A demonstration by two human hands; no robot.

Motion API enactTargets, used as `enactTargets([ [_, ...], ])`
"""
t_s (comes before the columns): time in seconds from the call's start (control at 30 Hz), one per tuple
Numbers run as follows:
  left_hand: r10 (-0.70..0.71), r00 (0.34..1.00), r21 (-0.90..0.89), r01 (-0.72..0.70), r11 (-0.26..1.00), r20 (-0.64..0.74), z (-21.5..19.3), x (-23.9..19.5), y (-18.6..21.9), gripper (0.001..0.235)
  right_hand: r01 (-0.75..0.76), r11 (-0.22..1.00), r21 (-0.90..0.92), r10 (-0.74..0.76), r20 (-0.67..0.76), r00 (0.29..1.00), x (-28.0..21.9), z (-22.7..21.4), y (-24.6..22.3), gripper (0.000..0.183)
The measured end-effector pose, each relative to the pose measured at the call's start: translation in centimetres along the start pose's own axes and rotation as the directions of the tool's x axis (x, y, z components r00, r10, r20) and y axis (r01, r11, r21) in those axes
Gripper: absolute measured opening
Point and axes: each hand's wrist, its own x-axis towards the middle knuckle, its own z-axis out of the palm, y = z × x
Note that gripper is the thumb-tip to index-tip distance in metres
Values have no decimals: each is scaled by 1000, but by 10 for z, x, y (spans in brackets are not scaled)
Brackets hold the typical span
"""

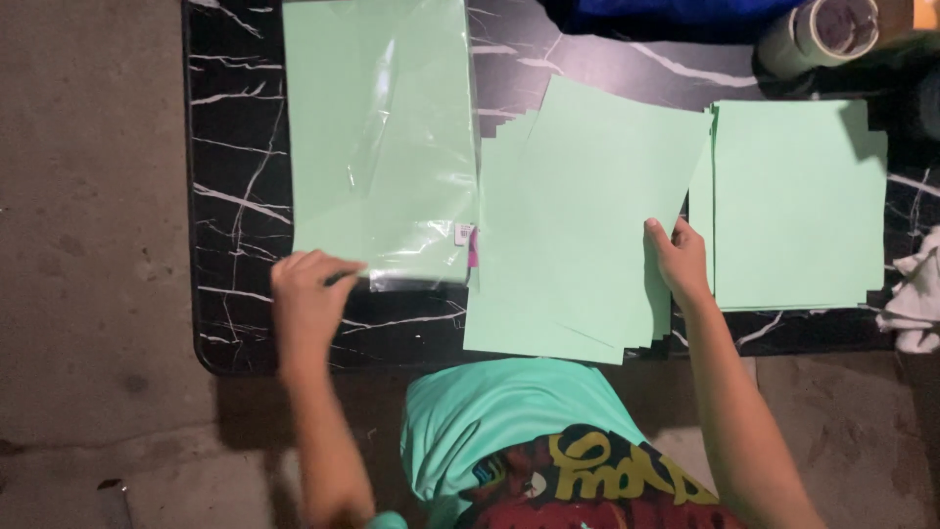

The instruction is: The person handles a stack of light green paper sheets on a black marble-patterned table. They repeatedly pick up sheets, fold them in half, and place them back into a pile. The person also briefly handles a plastic-wrapped package of paper.

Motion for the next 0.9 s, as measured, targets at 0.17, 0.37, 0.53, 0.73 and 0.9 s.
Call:
enactTargets([
  [0.17, -54, 955, -4, 57, 998, 293, -97, -15, 40, 13, -55, 998, -24, 55, 2, 998, -4, 1, -13, 35],
  [0.37, 54, 934, 126, -104, 987, 355, -177, -41, 88, 17, -26, 999, -22, 26, 4, 1000, -5, 1, -13, 36],
  [0.53, 334, 905, 143, -379, 914, 262, -205, -51, 91, 19, -91, 993, -75, 88, -45, 995, -7, 2, -14, 37],
  [0.73, 469, 854, -298, -398, 868, 224, -189, -7, 151, 31, 1, 1000, -2, -1, -9, 1000, -6, 1, -6, 38],
  [0.9, 547, 837, -262, -522, 812, 30, -17, 94, 178, 16, 140, 978, -154, -129, 76, 989, -6, -7, -1, 33],
])
